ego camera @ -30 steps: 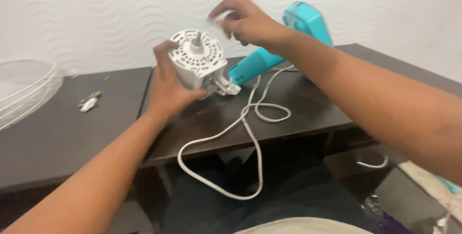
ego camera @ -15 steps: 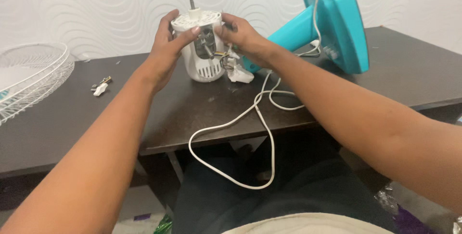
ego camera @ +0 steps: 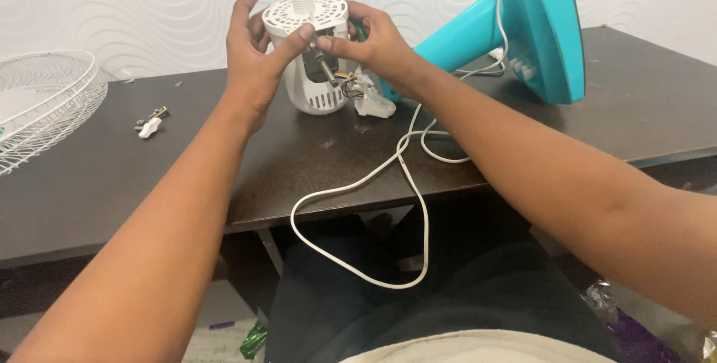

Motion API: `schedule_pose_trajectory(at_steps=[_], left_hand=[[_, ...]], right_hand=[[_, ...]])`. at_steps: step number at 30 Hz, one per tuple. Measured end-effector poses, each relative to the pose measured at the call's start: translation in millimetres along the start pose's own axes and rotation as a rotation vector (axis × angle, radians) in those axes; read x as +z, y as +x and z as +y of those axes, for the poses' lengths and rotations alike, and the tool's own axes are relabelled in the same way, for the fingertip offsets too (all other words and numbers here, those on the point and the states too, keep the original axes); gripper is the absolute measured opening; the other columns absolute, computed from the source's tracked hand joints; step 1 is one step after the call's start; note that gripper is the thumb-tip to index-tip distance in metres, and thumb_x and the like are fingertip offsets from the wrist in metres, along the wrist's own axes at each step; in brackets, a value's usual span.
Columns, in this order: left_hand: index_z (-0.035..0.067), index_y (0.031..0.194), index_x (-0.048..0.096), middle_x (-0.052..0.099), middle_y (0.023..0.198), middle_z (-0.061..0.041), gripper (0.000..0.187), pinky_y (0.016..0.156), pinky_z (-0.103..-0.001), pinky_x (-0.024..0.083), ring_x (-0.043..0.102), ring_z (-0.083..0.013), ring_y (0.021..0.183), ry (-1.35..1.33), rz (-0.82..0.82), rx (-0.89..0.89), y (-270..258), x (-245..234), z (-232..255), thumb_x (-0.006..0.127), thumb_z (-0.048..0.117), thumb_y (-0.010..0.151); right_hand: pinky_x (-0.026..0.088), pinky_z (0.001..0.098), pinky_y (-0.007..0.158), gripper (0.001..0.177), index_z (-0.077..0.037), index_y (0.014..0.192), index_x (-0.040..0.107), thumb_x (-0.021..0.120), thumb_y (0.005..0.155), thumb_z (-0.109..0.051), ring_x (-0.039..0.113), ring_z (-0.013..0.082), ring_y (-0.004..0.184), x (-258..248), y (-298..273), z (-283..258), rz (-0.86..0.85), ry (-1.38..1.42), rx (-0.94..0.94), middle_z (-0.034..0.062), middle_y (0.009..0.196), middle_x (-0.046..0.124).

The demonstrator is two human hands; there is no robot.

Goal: The person assembles a small electric fan by attaching the white motor housing to the teal neck and base using a screwdriver. They align the parts, insert screws, and tighten them to secure the connection.

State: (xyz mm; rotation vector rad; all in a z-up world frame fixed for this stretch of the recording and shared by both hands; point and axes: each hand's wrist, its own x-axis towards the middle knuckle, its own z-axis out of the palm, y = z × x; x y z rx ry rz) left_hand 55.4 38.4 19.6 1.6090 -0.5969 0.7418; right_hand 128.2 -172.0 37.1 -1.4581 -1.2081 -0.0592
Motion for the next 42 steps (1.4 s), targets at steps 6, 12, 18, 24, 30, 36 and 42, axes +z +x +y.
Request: schedule_pose_trajectory(at_steps=[6, 12, 18, 24, 30, 36, 42], left_hand=[[0.014, 0.163, 0.023, 0.057, 0.149, -0.021, 0.095, 0.123, -0.046, 0.048, 0.058, -0.0321, 0.148, -0.021, 0.007, 0.133, -7.4, 3.2, -2.1, 0.086, 0.038, 0.096], [0.015, 0.163, 0.018, 0.051, 0.154, -0.021, 0.1, 0.124, -0.047, 0.047, 0.054, -0.0324, 0.151, -0.026, -0.02, 0.145, -11.4, 1.4, -2.6, 0.09, 0.035, 0.096], [0.013, 0.161, 0.021, 0.049, 0.153, -0.02, 0.098, 0.122, -0.046, 0.046, 0.052, -0.0321, 0.149, -0.032, -0.025, 0.111, -9.8, 1.1, 0.8, 0.089, 0.031, 0.092], [0.009, 0.159, 0.024, 0.05, 0.152, -0.02, 0.094, 0.123, -0.043, 0.047, 0.052, -0.0293, 0.146, -0.043, -0.043, 0.048, -11.9, 0.3, 3.5, 0.084, 0.031, 0.09], [0.005, 0.157, 0.028, 0.054, 0.148, -0.02, 0.092, 0.119, -0.041, 0.047, 0.055, -0.0282, 0.141, -0.052, 0.042, -0.03, -12.2, -0.7, 4.6, 0.083, 0.034, 0.089], [0.006, 0.154, 0.029, 0.054, 0.144, -0.018, 0.088, 0.113, -0.04, 0.052, 0.056, -0.0275, 0.136, -0.119, 0.043, -0.021, -12.4, 1.3, 4.6, 0.082, 0.029, 0.088], [0.008, 0.15, 0.036, 0.057, 0.139, -0.018, 0.08, 0.11, -0.039, 0.052, 0.059, -0.0268, 0.131, -0.01, 0.139, 0.068, -8.7, 8.4, -6.9, 0.084, 0.027, 0.09]], right_hand=[[0.058, 0.0319, 0.102, 0.066, -0.003, 0.142, 0.055, 0.085, 0.088, -0.026, 0.067, 0.0146, 0.115, 3.8, -3.1, -4.8, -0.008, 0.007, -0.03, 0.0067, 0.125, 0.069], [0.058, 0.031, 0.101, 0.069, -0.002, 0.142, 0.053, 0.086, 0.084, -0.018, 0.066, 0.0134, 0.116, 6.8, -7.9, -6.4, -0.033, 0.018, -0.008, 0.0062, 0.127, 0.068], [0.055, 0.0295, 0.093, 0.06, 0.0, 0.14, 0.057, 0.08, 0.086, -0.011, 0.064, 0.0125, 0.109, 8.7, -6.3, 0.8, 0.029, 0.053, 0.003, 0.0067, 0.124, 0.069], [0.053, 0.0244, 0.086, 0.069, -0.002, 0.145, 0.049, 0.083, 0.086, -0.014, 0.06, 0.0075, 0.1, 11.3, -6.9, 5.1, 0.098, -0.054, -0.013, 0.0015, 0.114, 0.062], [0.039, 0.0264, 0.069, 0.079, -0.008, 0.143, 0.051, 0.098, 0.081, -0.024, 0.043, 0.0109, 0.085, 15.5, -14.2, 6.9, 0.35, -0.597, -0.429, -0.0002, 0.113, 0.044], [0.047, 0.0308, 0.079, 0.059, -0.017, 0.134, 0.06, 0.096, 0.087, -0.012, 0.052, 0.0144, 0.089, 20.8, -18.3, -4.7, 0.281, -0.88, -0.683, 0.004, 0.106, 0.042], [0.046, 0.0297, 0.076, 0.054, -0.009, 0.146, 0.038, 0.064, 0.099, -0.008, 0.051, 0.0131, 0.09, 22.6, -17.9, -19.3, 0.14, -0.461, -0.502, 0.0042, 0.111, 0.053]])
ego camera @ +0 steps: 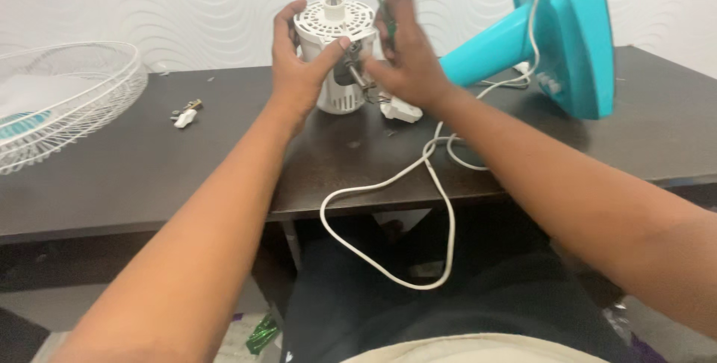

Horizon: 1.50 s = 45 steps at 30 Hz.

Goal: The person assembles a small electric fan by attaching the white motor housing to the teal neck and base using a screwdriver. They align the parts, insert screws, and tighten them to secure the connection.

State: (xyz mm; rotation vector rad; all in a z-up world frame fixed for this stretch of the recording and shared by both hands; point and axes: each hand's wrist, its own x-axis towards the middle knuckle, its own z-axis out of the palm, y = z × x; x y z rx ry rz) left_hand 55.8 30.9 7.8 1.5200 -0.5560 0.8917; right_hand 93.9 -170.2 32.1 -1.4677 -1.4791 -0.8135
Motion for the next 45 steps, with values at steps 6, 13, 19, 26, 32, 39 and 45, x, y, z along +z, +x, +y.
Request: schedule_pose_trajectory(at_steps=[6, 13, 19, 26, 32, 39, 45], left_hand=[[0.01, 0.143, 0.035, 0.056, 0.138, -0.019, 0.074, 0.106, -0.038, 0.053, 0.06, -0.0266, 0.128, -0.061, 0.059, -0.078, 4.1, 0.6, -13.2, 0.082, 0.028, 0.089], [0.015, 0.138, 0.03, 0.056, 0.136, -0.022, 0.072, 0.102, -0.04, 0.054, 0.062, -0.0284, 0.126, 0.051, 0.15, -0.081, 2.8, 14.8, -14.6, 0.082, 0.03, 0.089], [0.016, 0.133, 0.029, 0.053, 0.133, -0.023, 0.071, 0.097, -0.04, 0.058, 0.063, -0.0294, 0.122, 0.091, 0.169, -0.103, 3.5, 20.2, -7.1, 0.082, 0.031, 0.087], [0.016, 0.133, 0.029, 0.055, 0.131, -0.022, 0.071, 0.097, -0.04, 0.057, 0.063, -0.0287, 0.122, 0.089, 0.179, -0.068, 3.1, 23.6, -8.1, 0.083, 0.029, 0.088], [0.015, 0.133, 0.03, 0.056, 0.131, -0.021, 0.069, 0.097, -0.04, 0.056, 0.063, -0.0277, 0.121, 0.095, 0.18, -0.057, 2.6, 24.0, -10.1, 0.082, 0.029, 0.09], [0.015, 0.133, 0.03, 0.055, 0.13, -0.022, 0.07, 0.096, -0.041, 0.055, 0.062, -0.0286, 0.119, 0.16, 0.209, -0.077, 3.0, 23.8, -7.8, 0.083, 0.03, 0.089], [0.015, 0.132, 0.03, 0.055, 0.128, -0.022, 0.07, 0.094, -0.04, 0.056, 0.063, -0.0285, 0.117, 0.109, 0.186, -0.096, 1.0, 24.2, -5.0, 0.081, 0.03, 0.088]], right_hand=[[0.026, 0.0288, 0.049, 0.018, -0.01, 0.112, 0.05, 0.053, 0.096, -0.014, 0.036, 0.0115, 0.059, -33.8, 38.3, 14.2, 0.075, 0.425, 0.632, 0.0036, 0.075, 0.048], [0.051, 0.0292, 0.082, 0.013, -0.012, 0.104, 0.063, 0.071, 0.093, -0.011, 0.06, 0.007, 0.093, -64.2, 49.6, -1.2, -0.041, 0.523, 0.582, -0.0054, 0.098, 0.063], [0.051, 0.0309, 0.085, 0.014, -0.009, 0.106, 0.067, 0.07, 0.106, -0.023, 0.059, 0.0102, 0.09, -63.6, 43.6, 1.6, -0.018, 0.433, 0.502, -0.0011, 0.095, 0.062], [0.055, 0.0301, 0.082, 0.019, -0.007, 0.106, 0.067, 0.066, 0.108, -0.026, 0.065, 0.0087, 0.089, -47.0, 69.5, 10.8, -0.221, 0.247, 0.437, 0.0002, 0.095, 0.07], [0.051, 0.0267, 0.08, 0.016, -0.007, 0.107, 0.065, 0.061, 0.106, -0.023, 0.058, 0.0099, 0.078, -41.9, 89.1, 9.5, -0.376, 0.166, 0.484, 0.0005, 0.087, 0.065], [0.051, 0.0271, 0.081, 0.016, -0.004, 0.109, 0.065, 0.061, 0.108, -0.019, 0.059, 0.0097, 0.083, -39.4, 95.5, 17.6, -0.407, 0.299, 0.432, 0.0015, 0.092, 0.063], [0.05, 0.0283, 0.072, 0.017, -0.005, 0.107, 0.068, 0.062, 0.106, -0.021, 0.06, 0.0109, 0.074, -36.3, 105.8, 12.4, -0.443, 0.092, 0.427, 0.0027, 0.083, 0.065]])
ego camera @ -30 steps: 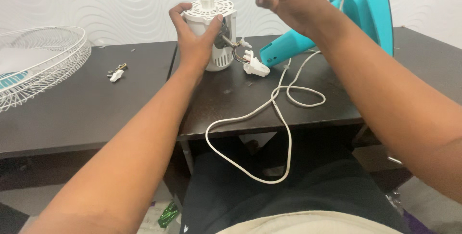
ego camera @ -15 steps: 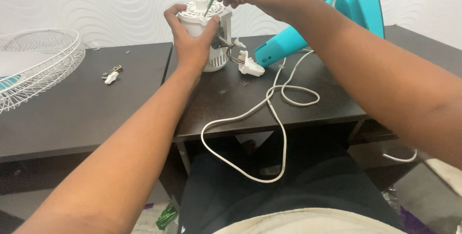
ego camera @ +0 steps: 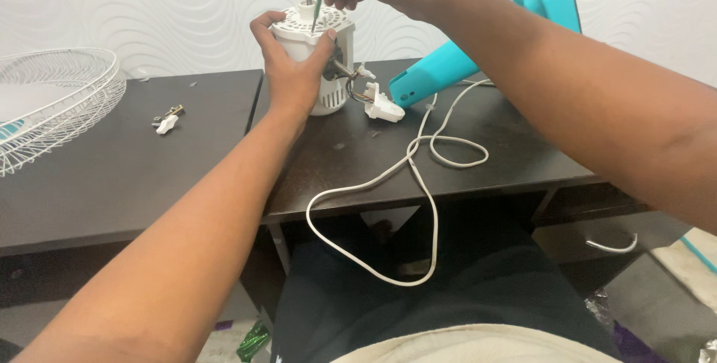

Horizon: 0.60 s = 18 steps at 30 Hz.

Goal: The person assembles a small electric fan by attaching the white motor housing to the teal neck and base using a screwdriver. They align the parts, insert screws, and tighten them to secure the connection.

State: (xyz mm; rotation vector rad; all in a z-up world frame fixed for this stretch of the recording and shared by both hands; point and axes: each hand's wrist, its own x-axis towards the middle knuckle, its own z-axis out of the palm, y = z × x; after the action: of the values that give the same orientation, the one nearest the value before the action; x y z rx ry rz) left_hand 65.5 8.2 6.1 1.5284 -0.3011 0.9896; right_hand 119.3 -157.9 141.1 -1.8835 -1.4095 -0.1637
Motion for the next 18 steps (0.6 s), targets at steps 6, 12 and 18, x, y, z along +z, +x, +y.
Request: schedule_pose_trajectory(at_steps=[6, 12, 18], left_hand=[[0.015, 0.134, 0.026, 0.051, 0.13, -0.02, 0.071, 0.095, -0.039, 0.056, 0.061, -0.0264, 0.119, 0.038, -0.045, -0.051, 2.0, -3.2, -1.5, 0.079, 0.03, 0.089], [0.014, 0.132, 0.029, 0.054, 0.13, -0.021, 0.068, 0.097, -0.041, 0.055, 0.061, -0.0279, 0.12, 0.019, -0.001, 0.06, 2.9, 1.2, -6.0, 0.082, 0.026, 0.091], [0.013, 0.132, 0.031, 0.055, 0.128, -0.02, 0.068, 0.096, -0.04, 0.054, 0.061, -0.0268, 0.117, 0.042, 0.009, 0.004, 4.4, 3.0, -3.8, 0.082, 0.025, 0.089]], right_hand=[[0.056, 0.0277, 0.075, 0.018, -0.006, 0.105, 0.071, 0.064, 0.102, -0.022, 0.068, 0.0108, 0.078, -1.7, 11.9, -6.3, -0.022, -0.128, 0.049, 0.0029, 0.083, 0.07], [0.054, 0.0297, 0.071, 0.015, -0.007, 0.101, 0.069, 0.062, 0.101, -0.019, 0.069, 0.0121, 0.076, -3.1, 20.1, -7.5, -0.06, -0.105, 0.094, 0.0032, 0.081, 0.071], [0.058, 0.0276, 0.069, 0.01, -0.008, 0.098, 0.069, 0.065, 0.098, -0.017, 0.071, 0.0111, 0.076, -4.8, 28.2, -4.0, -0.037, -0.017, 0.154, 0.0029, 0.081, 0.073]])
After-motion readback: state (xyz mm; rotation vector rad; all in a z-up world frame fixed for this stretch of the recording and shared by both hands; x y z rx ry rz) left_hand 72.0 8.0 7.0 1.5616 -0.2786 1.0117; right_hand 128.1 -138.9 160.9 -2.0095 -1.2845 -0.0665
